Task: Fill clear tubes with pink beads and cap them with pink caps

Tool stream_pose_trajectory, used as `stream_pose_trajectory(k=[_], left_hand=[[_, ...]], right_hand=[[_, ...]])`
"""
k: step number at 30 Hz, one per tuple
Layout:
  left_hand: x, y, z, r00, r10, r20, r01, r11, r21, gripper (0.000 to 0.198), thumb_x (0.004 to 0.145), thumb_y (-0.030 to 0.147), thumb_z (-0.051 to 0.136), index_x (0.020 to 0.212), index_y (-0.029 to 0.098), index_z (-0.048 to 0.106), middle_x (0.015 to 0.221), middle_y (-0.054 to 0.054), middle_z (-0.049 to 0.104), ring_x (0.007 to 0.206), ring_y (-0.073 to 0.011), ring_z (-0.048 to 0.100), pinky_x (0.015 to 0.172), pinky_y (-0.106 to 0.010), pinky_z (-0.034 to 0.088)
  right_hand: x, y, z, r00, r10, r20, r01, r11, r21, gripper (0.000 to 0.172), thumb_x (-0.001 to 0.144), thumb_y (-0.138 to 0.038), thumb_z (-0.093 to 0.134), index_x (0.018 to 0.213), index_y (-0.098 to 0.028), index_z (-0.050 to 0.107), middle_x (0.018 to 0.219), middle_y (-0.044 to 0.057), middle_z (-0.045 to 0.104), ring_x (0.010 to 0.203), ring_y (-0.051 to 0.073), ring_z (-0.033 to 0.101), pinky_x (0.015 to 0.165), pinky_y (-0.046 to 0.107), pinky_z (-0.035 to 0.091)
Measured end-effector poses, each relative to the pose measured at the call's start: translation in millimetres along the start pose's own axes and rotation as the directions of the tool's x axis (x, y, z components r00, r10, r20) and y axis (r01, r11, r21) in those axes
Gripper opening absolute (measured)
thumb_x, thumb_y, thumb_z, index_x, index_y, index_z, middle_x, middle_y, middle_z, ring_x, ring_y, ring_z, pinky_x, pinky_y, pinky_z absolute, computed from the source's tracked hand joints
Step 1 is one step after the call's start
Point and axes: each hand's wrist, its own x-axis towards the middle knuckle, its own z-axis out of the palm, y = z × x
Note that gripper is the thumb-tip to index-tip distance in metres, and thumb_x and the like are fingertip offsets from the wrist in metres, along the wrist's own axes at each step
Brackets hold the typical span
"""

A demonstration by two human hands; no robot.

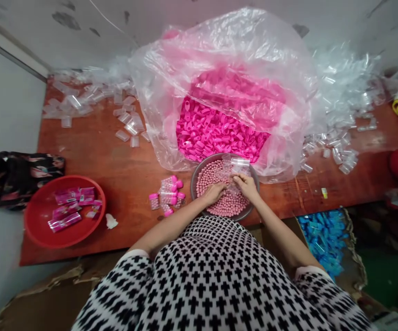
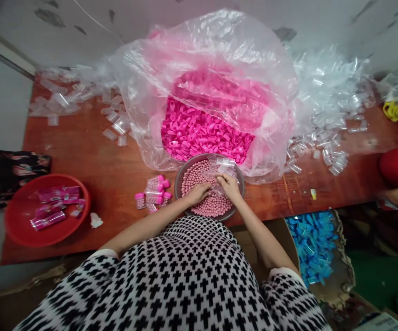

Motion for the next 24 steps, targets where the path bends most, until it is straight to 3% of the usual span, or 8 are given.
stream_pose_trajectory(k=[3,7,9,11,13,15,20,24], left_hand=[[-12,-1,-6.5,0.998,0.018,-0.066,-0.024,0.995,-0.097,0.012,0.089,0.020,0.053,0.099,0.016,0.057,0.107,-0.006,0.065,0.100,-0.0140,0.060,0.086,-0.025,0.047],[-26,1,-8.2,0.991,0.013,-0.131,-0.052,0.953,-0.298,0.009,0.087,0.020,0.055,0.095,0.017,0.058,0.112,-0.008,0.065,0.107,-0.0192,0.059,0.091,-0.032,0.046],[-31,2,-8.5,0.992,-0.007,-0.125,-0.044,0.917,-0.397,0.010,0.088,0.021,0.054,0.096,0.018,0.059,0.104,-0.007,0.067,0.100,-0.0197,0.062,0.087,-0.032,0.047],[-35,4,-11.5,0.988,-0.067,-0.142,-0.004,0.896,-0.444,0.015,0.089,0.024,0.051,0.100,0.018,0.059,0.098,-0.006,0.068,0.092,-0.0187,0.063,0.083,-0.031,0.047],[-38,4,-17.2,0.972,-0.142,-0.186,0.031,0.866,-0.500,0.020,0.089,0.027,0.052,0.104,0.018,0.059,0.092,-0.005,0.068,0.085,-0.0172,0.063,0.079,-0.029,0.047],[-40,3,-24.0,0.947,-0.222,-0.230,0.043,0.802,-0.596,0.025,0.086,0.031,0.056,0.107,0.018,0.061,0.089,-0.003,0.068,0.080,-0.0159,0.062,0.076,-0.028,0.048],[-40,-1,-36.4,0.877,-0.393,-0.277,-0.044,0.508,-0.860,0.040,0.075,0.040,0.067,0.105,0.014,0.066,0.088,-0.004,0.068,0.075,-0.0163,0.062,0.074,-0.031,0.053],[-39,2,-43.4,0.883,-0.413,-0.222,-0.105,0.288,-0.952,0.050,0.069,0.044,0.073,0.108,0.012,0.066,0.084,-0.004,0.067,0.076,-0.0174,0.064,0.075,-0.035,0.056]], right_hand=[[35,-16,-16,0.998,-0.042,-0.042,0.038,0.996,-0.080,0.031,0.086,-0.038,0.047,0.099,-0.017,0.067,0.085,0.006,0.071,0.074,0.020,0.067,0.073,0.037,0.055],[104,-49,-30,0.980,-0.157,-0.121,0.119,0.954,-0.275,0.027,0.084,-0.024,0.051,0.105,-0.015,0.066,0.113,0.013,0.065,0.109,0.026,0.057,0.098,0.044,0.041],[138,-65,-31,0.959,-0.279,-0.043,0.197,0.772,-0.604,0.032,0.087,-0.018,0.045,0.114,-0.013,0.062,0.122,0.016,0.061,0.114,0.029,0.052,0.095,0.044,0.041],[165,-78,-28,0.951,-0.296,0.085,0.242,0.547,-0.801,0.036,0.090,-0.014,0.036,0.117,-0.010,0.060,0.124,0.020,0.059,0.113,0.031,0.051,0.090,0.044,0.043],[185,-87,-23,0.956,-0.236,0.172,0.255,0.391,-0.884,0.039,0.091,-0.010,0.030,0.116,-0.006,0.059,0.119,0.024,0.059,0.109,0.033,0.053,0.085,0.045,0.043],[197,-93,-18,0.963,-0.172,0.208,0.252,0.307,-0.918,0.041,0.090,-0.007,0.027,0.114,-0.002,0.059,0.112,0.028,0.060,0.107,0.035,0.054,0.081,0.045,0.044],[196,-105,-25,0.971,-0.069,0.229,0.239,0.275,-0.931,0.039,0.087,-0.004,0.029,0.110,0.002,0.060,0.107,0.030,0.062,0.103,0.036,0.058,0.082,0.047,0.044],[162,-112,-56,0.991,-0.055,0.118,0.130,0.406,-0.904,0.028,0.085,-0.014,0.042,0.099,-0.005,0.065,0.097,0.024,0.067,0.093,0.032,0.062,0.081,0.043,0.044]])
